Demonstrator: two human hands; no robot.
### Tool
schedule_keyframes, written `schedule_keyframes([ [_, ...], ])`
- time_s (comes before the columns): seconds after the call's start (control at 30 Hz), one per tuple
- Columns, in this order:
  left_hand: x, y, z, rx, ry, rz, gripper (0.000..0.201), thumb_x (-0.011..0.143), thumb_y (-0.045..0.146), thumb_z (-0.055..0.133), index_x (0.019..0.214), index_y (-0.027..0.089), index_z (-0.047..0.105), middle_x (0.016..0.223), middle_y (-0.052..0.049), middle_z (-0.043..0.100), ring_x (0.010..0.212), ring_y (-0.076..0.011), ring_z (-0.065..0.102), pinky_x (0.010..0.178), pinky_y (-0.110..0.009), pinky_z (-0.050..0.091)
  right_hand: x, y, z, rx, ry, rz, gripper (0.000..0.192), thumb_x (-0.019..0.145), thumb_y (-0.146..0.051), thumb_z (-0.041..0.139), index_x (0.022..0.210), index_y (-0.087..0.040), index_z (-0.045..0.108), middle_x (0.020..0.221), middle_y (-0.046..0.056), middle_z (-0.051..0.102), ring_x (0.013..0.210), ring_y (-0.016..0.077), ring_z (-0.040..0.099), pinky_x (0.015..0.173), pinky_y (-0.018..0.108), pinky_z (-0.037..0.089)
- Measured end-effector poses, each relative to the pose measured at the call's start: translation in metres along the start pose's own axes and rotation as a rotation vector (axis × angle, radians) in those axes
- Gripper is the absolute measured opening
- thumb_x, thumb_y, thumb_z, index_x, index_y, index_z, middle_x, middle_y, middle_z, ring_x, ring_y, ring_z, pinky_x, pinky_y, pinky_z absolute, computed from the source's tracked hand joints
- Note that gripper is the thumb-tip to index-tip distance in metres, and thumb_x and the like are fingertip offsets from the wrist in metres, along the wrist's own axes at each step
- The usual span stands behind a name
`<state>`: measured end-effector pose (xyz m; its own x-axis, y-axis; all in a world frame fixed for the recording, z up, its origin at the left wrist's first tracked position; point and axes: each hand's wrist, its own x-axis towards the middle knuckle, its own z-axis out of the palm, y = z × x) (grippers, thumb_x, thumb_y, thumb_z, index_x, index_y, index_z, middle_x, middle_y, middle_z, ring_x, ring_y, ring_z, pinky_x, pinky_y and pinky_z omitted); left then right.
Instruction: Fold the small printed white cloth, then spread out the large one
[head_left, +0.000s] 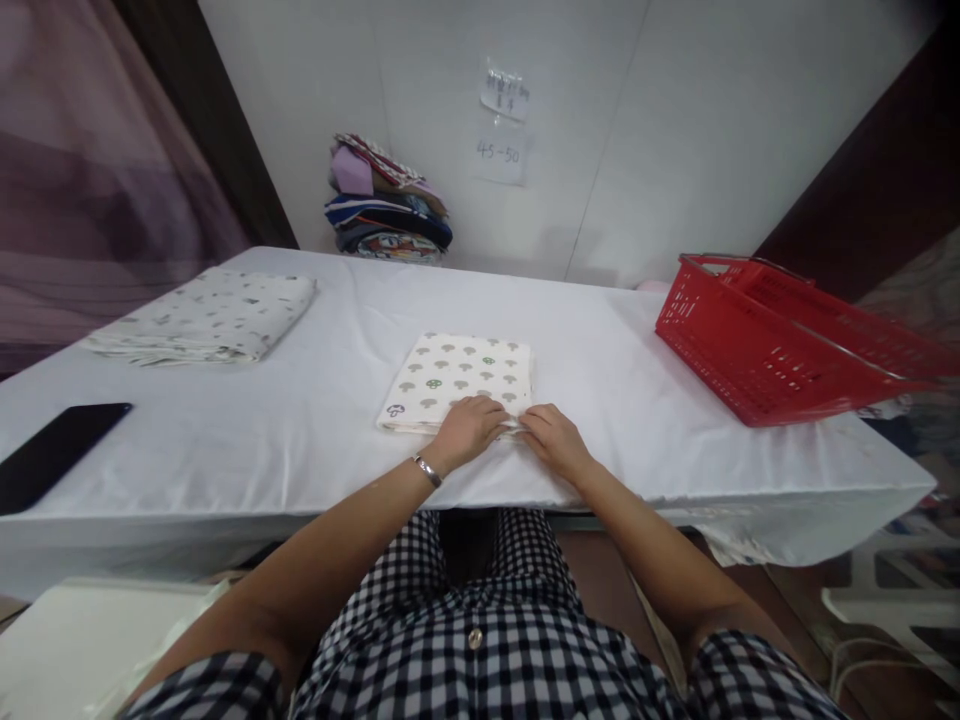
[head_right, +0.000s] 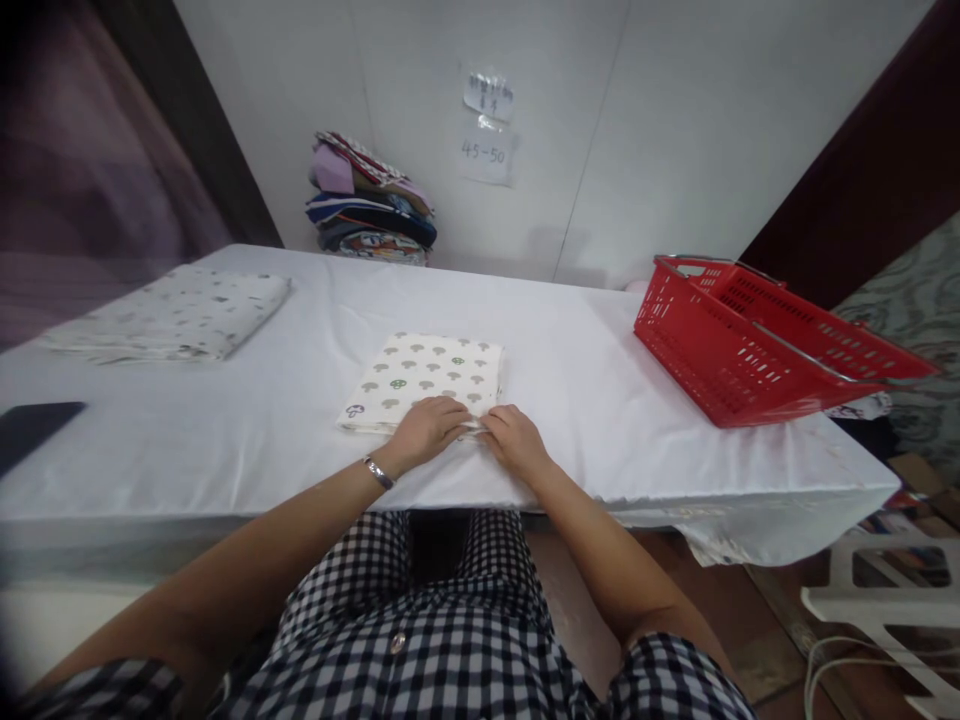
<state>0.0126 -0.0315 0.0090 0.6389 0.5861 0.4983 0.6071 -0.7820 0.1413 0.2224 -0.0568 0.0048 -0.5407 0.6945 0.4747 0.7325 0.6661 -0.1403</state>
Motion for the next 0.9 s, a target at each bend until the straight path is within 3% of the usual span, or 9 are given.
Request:
schedule_keyframes([
  [0.2, -0.003, 0.000, 0.000, -0.011, -0.006, 0.033, 0.027, 0.091, 0.039, 0.048, 0.106, 0.021, 0.061, 0.104, -0.004, 0.064, 0.096, -0.0190, 0.055, 0.081, -0.034, 0.044, 0.004, 0.000, 0.000, 0.016, 0.019, 0.021, 0.020, 0.093, -0.023, 0.047, 0.093, -0.019, 0.066, 0.090, 0.008, 0.062, 0.085, 0.0200, 0.052, 0.076, 0.032, 0.047],
  [0.33, 0.000, 0.002, -0.001, -0.021, -0.011, -0.005, 0.023, 0.093, 0.033, 0.046, 0.103, 0.021, 0.063, 0.099, -0.004, 0.065, 0.093, -0.0180, 0.056, 0.079, -0.033, 0.044, 0.005, 0.000, 0.000, 0.005, 0.063, 0.036, 0.023, 0.094, -0.022, 0.044, 0.091, -0.019, 0.067, 0.090, 0.008, 0.062, 0.085, 0.0196, 0.052, 0.076, 0.032, 0.047],
  [0.57, 0.003, 0.002, 0.002, -0.030, -0.018, -0.023, 0.020, 0.092, 0.027, 0.047, 0.101, 0.020, 0.064, 0.096, -0.004, 0.065, 0.091, -0.0181, 0.055, 0.079, -0.033, 0.044, 0.000, 0.004, -0.001, 0.004, 0.002, -0.037, 0.020, 0.092, -0.027, 0.051, 0.106, -0.018, 0.063, 0.098, 0.009, 0.062, 0.089, 0.0202, 0.052, 0.077, 0.032, 0.047],
  [0.77, 0.005, 0.009, 0.009, 0.023, 0.028, -0.038, 0.017, 0.089, 0.019, 0.049, 0.098, 0.019, 0.063, 0.095, -0.004, 0.065, 0.090, -0.0181, 0.055, 0.076, -0.031, 0.043, 0.000, 0.003, 0.002, -0.074, 0.137, 0.028, 0.020, 0.092, -0.019, 0.047, 0.092, -0.019, 0.067, 0.092, 0.008, 0.064, 0.085, 0.0196, 0.053, 0.075, 0.031, 0.047],
  [0.9, 0.004, 0.014, 0.009, 0.072, -0.017, -0.023, 0.015, 0.090, 0.020, 0.049, 0.093, 0.019, 0.063, 0.091, -0.004, 0.064, 0.087, -0.0178, 0.055, 0.074, -0.032, 0.041, -0.006, 0.004, 0.005, -0.092, 0.098, -0.021, 0.021, 0.091, -0.015, 0.046, 0.092, -0.018, 0.067, 0.091, 0.007, 0.064, 0.083, 0.0196, 0.053, 0.073, 0.031, 0.048],
])
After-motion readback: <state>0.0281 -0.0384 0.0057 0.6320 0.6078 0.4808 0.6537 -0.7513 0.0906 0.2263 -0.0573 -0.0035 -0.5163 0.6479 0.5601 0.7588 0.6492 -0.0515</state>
